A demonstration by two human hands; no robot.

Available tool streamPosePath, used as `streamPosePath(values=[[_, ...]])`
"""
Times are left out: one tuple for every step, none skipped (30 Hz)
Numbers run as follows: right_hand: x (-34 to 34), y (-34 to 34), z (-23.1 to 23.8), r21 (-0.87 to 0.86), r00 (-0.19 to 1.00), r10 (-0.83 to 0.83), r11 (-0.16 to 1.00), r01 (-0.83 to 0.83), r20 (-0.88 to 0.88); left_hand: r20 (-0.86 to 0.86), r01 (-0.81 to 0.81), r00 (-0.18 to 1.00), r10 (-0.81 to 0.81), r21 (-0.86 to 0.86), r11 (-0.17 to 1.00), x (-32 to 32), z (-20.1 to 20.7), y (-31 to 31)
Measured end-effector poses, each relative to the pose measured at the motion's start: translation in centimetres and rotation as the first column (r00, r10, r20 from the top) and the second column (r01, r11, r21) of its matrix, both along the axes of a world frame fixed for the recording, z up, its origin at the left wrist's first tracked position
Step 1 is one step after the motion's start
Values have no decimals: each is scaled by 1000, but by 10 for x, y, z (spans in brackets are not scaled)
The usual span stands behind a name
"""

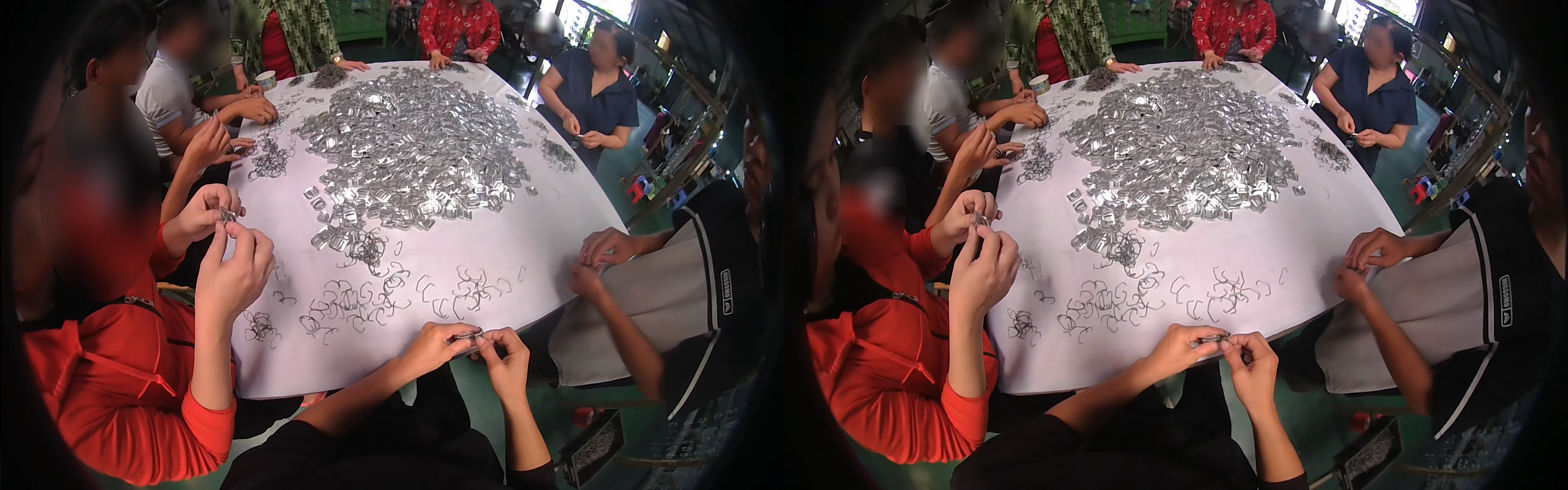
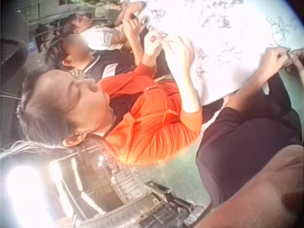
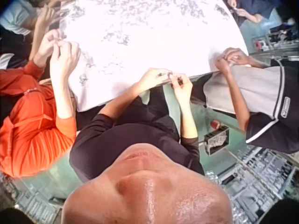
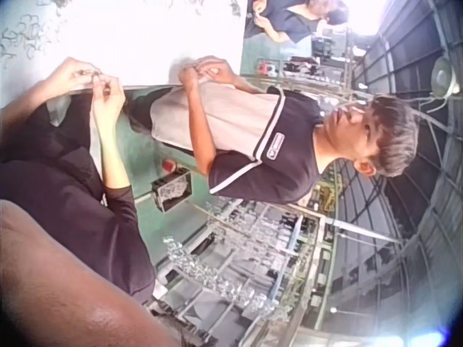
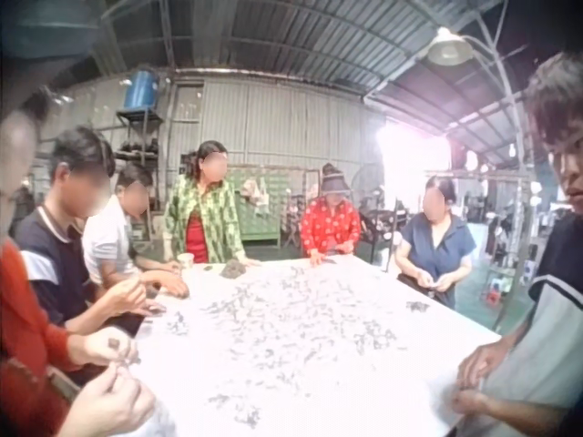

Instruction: The person assembles metal clips into chains by hand and hangs the assembled chains onto hooks on a metal rack.

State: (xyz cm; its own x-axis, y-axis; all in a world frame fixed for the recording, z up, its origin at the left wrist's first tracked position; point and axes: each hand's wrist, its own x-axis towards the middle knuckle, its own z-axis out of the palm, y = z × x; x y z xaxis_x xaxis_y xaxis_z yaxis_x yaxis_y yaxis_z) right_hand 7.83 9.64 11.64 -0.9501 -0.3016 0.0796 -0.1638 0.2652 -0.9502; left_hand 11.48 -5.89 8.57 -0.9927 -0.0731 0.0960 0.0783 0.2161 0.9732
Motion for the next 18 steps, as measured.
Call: streamPosePath(values=[[-1, -1, 0, 7, 1000, 2, 1000, -2, 12, -17, -11, 1000, 10, -12, 1000, -1, -2, -1], [-2, -1, 1, 18, 1000, 9, 1000, -9, 9, -33, -22, 999, 21, -23, 1000, -2, -7, -1], [-4, -1, 2, 29, 1000, 17, 999, -17, 5, -49, -33, 998, 32, -34, 999, -3, -10, -1], [-5, -2, 2, 38, 1000, 18, 999, -18, -5, -43, -44, 998, 42, -35, 998, -3, -10, -1], [-5, -2, 3, 48, 1000, 21, 999, -20, -13, -36, -54, 998, 53, -36, 998, -4, -9, -1], [-6, -4, 4, 55, 999, 21, 998, -19, -29, -28, -65, 998, 64, -38, 997, -4, -9, 0], [-6, -5, 3, 52, 999, 14, 999, -12, -39, -21, -83, 996, 82, -27, 996, -4, -11, 0], [-6, -6, 3, 48, 999, 8, 999, -5, -50, -13, -100, 995, 100, -16, 995, -5, -15, 1], [-7, -8, 0, 34, 998, -2, 999, 4, -56, -5, -119, 993, 119, -6, 993, -5, -18, 1], [-7, -10, -2, 25, 998, -11, 1000, 12, -57, -4, -129, 992, 129, 3, 992, -5, -18, 1], [-6, -11, -4, 16, 998, -19, 1000, 20, -58, -3, -139, 990, 139, 11, 990, -4, -18, 0], [-7, -14, -4, 11, 998, -22, 1000, 23, -55, -1, -150, 989, 150, 20, 989, -3, -18, -2], [-8, -17, -7, -2, 999, -8, 1000, 8, -52, -1, -159, 987, 159, -5, 987, -3, -21, -5], [-9, -21, -9, -17, 999, 8, 1000, -8, -51, -2, -169, 986, 169, -31, 985, -3, -24, -9], [-11, -24, -11, -31, 999, 22, 999, -23, -49, -1, -175, 984, 176, -58, 983, -2, -27, -13], [-14, -31, -15, -77, 998, 31, 996, -35, -62, -74, -230, 972, 224, -99, 968, 0, -26, -15], [-17, -37, -20, -122, 996, 37, 991, -47, -77, -94, -262, 962, 256, -59, 963, 2, -27, -18], [-21, -44, -27, -205, 999, 39, 978, -46, -37, -113, -293, 951, 289, -19, 956, 4, -29, -22]])
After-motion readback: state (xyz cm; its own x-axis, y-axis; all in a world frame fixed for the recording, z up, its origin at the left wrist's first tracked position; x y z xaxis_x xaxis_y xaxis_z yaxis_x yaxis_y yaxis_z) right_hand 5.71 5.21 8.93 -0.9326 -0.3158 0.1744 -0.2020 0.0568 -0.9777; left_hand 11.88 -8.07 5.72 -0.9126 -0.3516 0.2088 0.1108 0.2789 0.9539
